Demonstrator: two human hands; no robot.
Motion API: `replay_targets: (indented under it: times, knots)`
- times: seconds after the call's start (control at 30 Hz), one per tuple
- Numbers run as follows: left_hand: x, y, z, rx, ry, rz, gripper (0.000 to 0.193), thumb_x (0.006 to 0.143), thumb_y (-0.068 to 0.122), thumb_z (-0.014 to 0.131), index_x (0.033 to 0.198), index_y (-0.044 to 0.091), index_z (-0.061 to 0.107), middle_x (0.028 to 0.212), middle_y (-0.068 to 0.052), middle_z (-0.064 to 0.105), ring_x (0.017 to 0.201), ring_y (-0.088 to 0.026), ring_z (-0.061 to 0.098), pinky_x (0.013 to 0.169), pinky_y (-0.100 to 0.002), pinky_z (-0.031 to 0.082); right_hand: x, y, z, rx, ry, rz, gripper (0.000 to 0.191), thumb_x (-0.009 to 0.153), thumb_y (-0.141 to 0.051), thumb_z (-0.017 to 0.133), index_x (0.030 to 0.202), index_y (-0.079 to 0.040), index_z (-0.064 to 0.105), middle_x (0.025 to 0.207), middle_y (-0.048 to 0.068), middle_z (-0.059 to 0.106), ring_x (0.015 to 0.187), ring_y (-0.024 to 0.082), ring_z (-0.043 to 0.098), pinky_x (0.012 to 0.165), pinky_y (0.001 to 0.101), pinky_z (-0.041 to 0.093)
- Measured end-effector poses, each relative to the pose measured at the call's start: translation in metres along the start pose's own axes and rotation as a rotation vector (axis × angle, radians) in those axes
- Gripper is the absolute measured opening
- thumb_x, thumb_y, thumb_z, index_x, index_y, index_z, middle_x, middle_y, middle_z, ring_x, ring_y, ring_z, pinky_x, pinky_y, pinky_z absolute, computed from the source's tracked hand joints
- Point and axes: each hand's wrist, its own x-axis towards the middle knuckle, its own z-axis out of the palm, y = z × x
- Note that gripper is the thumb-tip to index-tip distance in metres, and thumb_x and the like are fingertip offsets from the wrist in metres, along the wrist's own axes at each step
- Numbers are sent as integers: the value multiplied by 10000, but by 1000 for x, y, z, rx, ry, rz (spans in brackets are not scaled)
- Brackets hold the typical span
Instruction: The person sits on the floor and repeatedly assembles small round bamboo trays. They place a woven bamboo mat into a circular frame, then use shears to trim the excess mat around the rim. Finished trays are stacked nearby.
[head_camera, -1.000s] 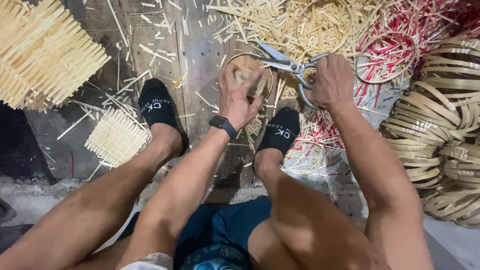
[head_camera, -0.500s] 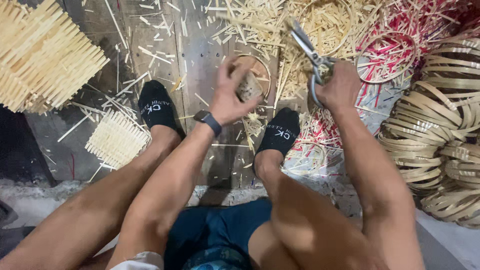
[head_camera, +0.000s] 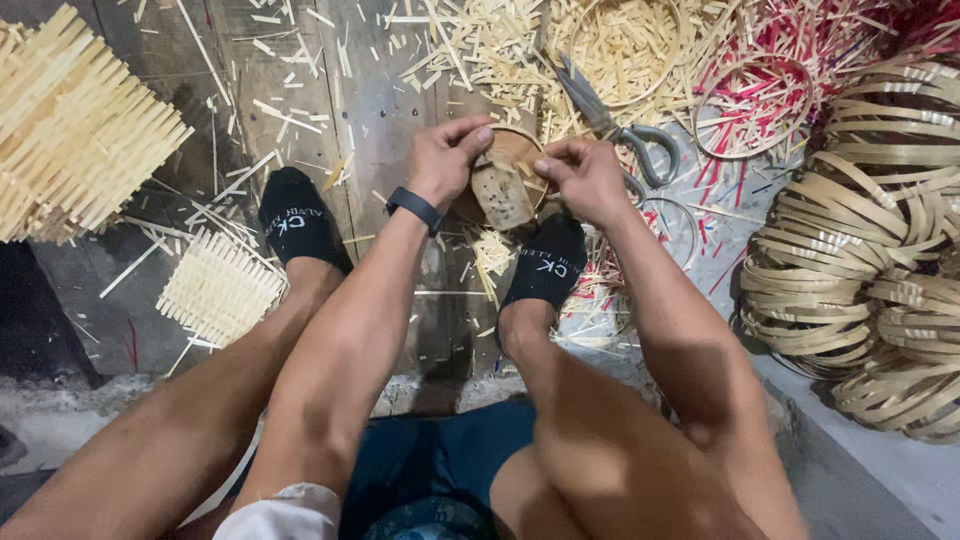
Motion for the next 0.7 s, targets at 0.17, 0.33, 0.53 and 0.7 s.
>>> replay_targets:
  times: [0.17, 0.33, 0.53, 0.7]
  knots:
    - [3, 5, 10, 88, 156, -97, 210, 877, 101, 793, 1068, 14, 806, 954, -67, 801, 799, -106, 693, 734, -260, 579, 12, -4, 10, 31, 42, 203, 144, 879, -100, 808, 882, 21, 729, 743, 34, 710, 625, 108, 637, 547, 280, 546]
    - [10, 10, -5, 60, 156, -312, 203, 890, 101, 778, 1072, 11, 786, 988, -86, 795, 817, -136, 717, 768, -271, 584, 4, -5, 9, 123, 27, 145, 180, 1004, -144, 764, 982, 35, 764, 840, 59, 717, 685, 102, 573, 569, 254, 476]
    - [-44, -21, -44, -431, -20, -554, 237, 1012, 141, 590, 1179, -22, 626, 1063, -122, 726, 894, -199, 740, 788, -389, 645, -26, 3, 20, 507, -125, 452, 124, 963, -62, 644, 1011, 46, 685, 909, 137, 742, 745, 228, 754, 680, 356, 667]
    - [-58, -55, -36, -345, 113, -428, 238, 1007, 148, 597, 1157, -20, 672, 1011, -109, 746, 817, -216, 746, 698, -374, 655, -22, 16, 42, 363, -15, 406, 118, 958, -61, 666, 931, 48, 633, 814, 152, 692, 654, 262, 738, 582, 377, 662]
